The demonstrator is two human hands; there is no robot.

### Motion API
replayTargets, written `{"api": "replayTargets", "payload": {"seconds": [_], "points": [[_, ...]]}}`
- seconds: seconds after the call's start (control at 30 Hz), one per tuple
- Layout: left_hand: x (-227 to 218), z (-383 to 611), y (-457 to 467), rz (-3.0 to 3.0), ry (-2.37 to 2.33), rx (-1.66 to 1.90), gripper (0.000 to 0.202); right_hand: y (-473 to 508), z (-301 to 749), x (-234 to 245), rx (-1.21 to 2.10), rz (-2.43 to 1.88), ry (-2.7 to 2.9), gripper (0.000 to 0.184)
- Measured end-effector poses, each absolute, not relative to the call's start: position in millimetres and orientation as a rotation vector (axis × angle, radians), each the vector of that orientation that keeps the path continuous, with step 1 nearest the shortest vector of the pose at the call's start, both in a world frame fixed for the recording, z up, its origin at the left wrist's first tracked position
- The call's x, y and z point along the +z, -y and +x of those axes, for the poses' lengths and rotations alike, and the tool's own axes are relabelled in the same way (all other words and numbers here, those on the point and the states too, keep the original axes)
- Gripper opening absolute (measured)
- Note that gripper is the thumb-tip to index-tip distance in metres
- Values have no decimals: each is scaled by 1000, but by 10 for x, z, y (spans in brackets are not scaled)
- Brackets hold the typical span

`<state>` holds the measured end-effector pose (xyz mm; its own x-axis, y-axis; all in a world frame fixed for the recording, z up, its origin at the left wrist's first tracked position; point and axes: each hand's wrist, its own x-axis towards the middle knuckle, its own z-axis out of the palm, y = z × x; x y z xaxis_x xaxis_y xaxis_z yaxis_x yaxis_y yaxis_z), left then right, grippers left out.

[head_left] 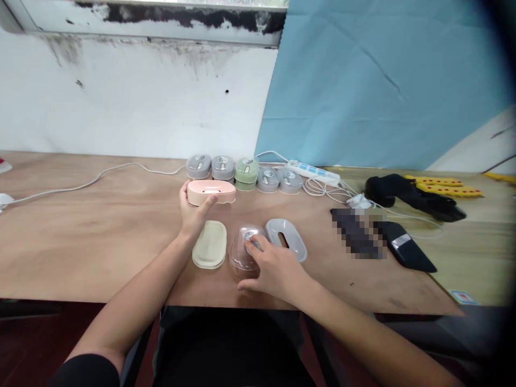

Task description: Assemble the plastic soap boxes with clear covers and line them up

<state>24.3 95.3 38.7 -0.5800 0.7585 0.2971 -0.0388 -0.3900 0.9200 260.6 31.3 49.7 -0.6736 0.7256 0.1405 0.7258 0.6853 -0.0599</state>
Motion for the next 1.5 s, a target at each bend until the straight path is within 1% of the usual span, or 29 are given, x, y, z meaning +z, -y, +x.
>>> {"api": "replayTargets", "payload": {"seconds": [0.2,0.33,0.5,0.67,0.73,0.77,0.83,0.93,1.0,1.03,1.1,1.2,1.33,1.5], "points": [[352,234,-970,1037,-1287,2010,96,-329,2706,455,-75,-1015,2769,76],[367,259,-954,1048,-1287,1988,94,-335,2814,390,-18,-1034,2742,67],[373,280,-945,1059,-1272,1982,93,-337,2860,371,-32,-1054,2679,64],[353,277,-949,1154,-1217,1960,94,-415,2865,544,-25,-1004,2568,59],[359,292,-929,1211,-1163,1903,96,-535,2874,647,-19,-1008,2446,61],[364,305,-913,1238,-1125,1858,98,-619,2875,698,-7,-1008,2380,66],[375,337,-875,1295,-1041,1761,102,-817,2862,791,64,-997,2293,80],[385,391,-815,1374,-955,1659,105,-1098,2784,883,304,-915,2381,108],[383,418,-787,1403,-931,1619,105,-1218,2697,901,511,-813,2471,118],[379,427,-779,1409,-922,1604,104,-1251,2649,898,609,-765,2483,117],[370,434,-775,1415,-904,1596,104,-1277,2563,867,768,-715,2421,109],[360,428,-790,1411,-885,1621,104,-1266,2503,780,903,-711,2235,96],[371,433,-805,1422,-877,1603,98,-1258,2540,639,1034,-697,2065,95],[391,475,-803,1431,-900,1611,92,-1238,2539,544,1101,-714,1921,93]]}}
